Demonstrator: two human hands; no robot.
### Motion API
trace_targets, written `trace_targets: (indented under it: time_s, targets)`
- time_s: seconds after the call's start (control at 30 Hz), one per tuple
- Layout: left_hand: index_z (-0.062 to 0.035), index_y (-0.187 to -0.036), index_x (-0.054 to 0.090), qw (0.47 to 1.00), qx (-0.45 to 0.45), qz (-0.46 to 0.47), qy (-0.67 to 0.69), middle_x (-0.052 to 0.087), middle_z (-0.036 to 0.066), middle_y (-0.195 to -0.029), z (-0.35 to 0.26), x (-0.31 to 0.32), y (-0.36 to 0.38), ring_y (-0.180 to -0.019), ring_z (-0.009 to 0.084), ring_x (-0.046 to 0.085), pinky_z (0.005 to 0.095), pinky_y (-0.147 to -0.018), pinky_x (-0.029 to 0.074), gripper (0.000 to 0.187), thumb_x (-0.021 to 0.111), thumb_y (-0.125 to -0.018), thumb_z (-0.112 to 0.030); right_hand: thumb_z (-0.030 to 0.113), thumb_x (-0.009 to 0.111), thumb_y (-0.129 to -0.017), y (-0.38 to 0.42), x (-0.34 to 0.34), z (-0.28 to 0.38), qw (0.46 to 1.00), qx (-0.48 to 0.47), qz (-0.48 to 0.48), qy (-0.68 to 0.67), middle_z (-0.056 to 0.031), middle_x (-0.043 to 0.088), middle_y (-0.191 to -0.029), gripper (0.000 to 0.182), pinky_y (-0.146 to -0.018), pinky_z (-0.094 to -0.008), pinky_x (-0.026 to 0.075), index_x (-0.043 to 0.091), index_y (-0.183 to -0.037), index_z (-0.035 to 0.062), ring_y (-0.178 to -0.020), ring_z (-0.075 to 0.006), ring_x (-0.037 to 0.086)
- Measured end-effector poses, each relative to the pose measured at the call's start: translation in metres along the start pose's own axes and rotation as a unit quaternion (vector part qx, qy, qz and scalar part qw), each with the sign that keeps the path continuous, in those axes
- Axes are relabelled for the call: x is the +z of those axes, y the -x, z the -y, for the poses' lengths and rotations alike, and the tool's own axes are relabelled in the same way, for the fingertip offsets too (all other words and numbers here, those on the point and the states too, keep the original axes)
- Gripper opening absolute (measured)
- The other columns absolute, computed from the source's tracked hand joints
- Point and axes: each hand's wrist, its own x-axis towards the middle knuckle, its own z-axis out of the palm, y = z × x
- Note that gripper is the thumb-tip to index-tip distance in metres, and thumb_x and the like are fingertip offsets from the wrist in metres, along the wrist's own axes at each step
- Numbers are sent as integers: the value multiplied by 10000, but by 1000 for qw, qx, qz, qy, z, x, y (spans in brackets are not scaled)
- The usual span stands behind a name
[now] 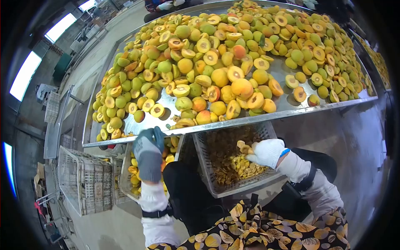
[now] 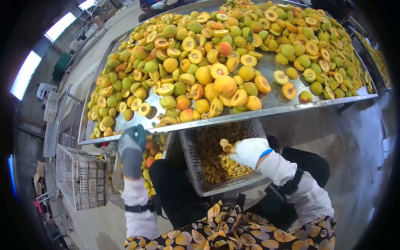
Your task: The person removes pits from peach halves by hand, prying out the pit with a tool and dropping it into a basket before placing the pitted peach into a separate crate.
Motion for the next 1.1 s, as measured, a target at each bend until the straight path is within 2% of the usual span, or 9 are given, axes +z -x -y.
trace_targets:
  time_s: [0.07, 0.13, 0.3, 0.4, 0.57, 0.77, 0.83, 1.03, 1.1]
  targets:
    - [20, -1104, 691, 993, -4, -113, 41, 700, 265, -992, 23, 20, -32, -946, 427, 674, 485, -846, 530, 428, 630, -942, -371, 504, 567, -916, 0, 6, 3, 1000, -12, 11, 8, -207, 703, -766, 485, -678, -494, 555, 699, -941, 38, -745, -386, 702]
    - [23, -1237, 610, 993, -98, -19, 55, 690, 282, -1062, 19, 35, -75, -1045, 437, 650, 483, -894, 513, 596, 633, -926, -486, 502, 567, -917, -1, 9, 13, 1000, -9, 14, -3, -205, 703, -766, 484, -683, -496, 556, 700, -937, 37, -749, -389, 702]
    - [-29, -1089, 684, 993, 60, 13, 101, 703, 246, -1035, -4, 71, -102, -987, 417, 664, 473, -845, 525, 425, 721, -847, -378, 563, 541, -931, -4, -14, 21, 973, -4, -35, -229, -247, 697, -849, 584, -692, -503, 546, 661, -979, -6, -770, -409, 697]
    - [-6, -1100, 673, 902, 88, 28, 421, 716, 108, -989, -25, 60, -65, -906, 171, 672, 307, -830, 534, 322, 734, -842, -190, 463, 640, -923, 1, -34, 22, 863, 1, 46, -503, -127, 652, -750, 453, -542, -366, 506, 630, -1003, 17, -564, -235, 635]
    - [18, -1298, 553, 834, 184, 250, 455, 630, 119, -1223, -116, -2, 38, -1083, 194, 615, 336, -966, 495, 448, 704, -908, -142, 363, 703, -890, 5, -49, 45, 755, 38, -8, -655, -32, 579, -723, 444, -403, -264, 416, 540, -1137, 32, -466, -112, 533]
    - [37, -1363, 488, 716, 153, 76, 676, 585, 168, -1284, -166, 31, 82, -1202, 261, 562, 389, -1044, 443, 454, 541, -1022, -258, 428, 643, -943, 11, -29, 52, 630, 73, -49, -772, -26, 573, -711, 408, -388, -265, 418, 543, -1100, 65, -459, -128, 546]
    - [30, -1371, 474, 659, 47, 48, 749, 575, 163, -1309, -184, 28, 96, -1186, 241, 567, 379, -1033, 454, 445, 456, -1063, -290, 452, 592, -973, 21, -31, 60, 638, 90, 3, -764, -23, 552, -690, 397, -395, -267, 416, 536, -1063, 69, -444, -132, 523]
    - [9, -1319, 463, 782, 121, 7, 611, 599, 203, -1282, -155, 49, 71, -1110, 247, 623, 347, -933, 545, 320, 475, -1068, -190, 428, 546, -995, 29, -54, 38, 767, 40, -9, -641, -90, 585, -655, 388, -446, -311, 444, 575, -973, 41, -467, -185, 569]
    - [18, -1322, 449, 778, 122, -11, 616, 611, 223, -1262, -165, 49, 76, -1098, 253, 633, 357, -924, 558, 329, 432, -1083, -208, 457, 559, -984, 15, -23, 31, 878, -120, -205, -416, -137, 608, -653, 422, -477, -369, 482, 588, -983, 36, -525, -264, 628]
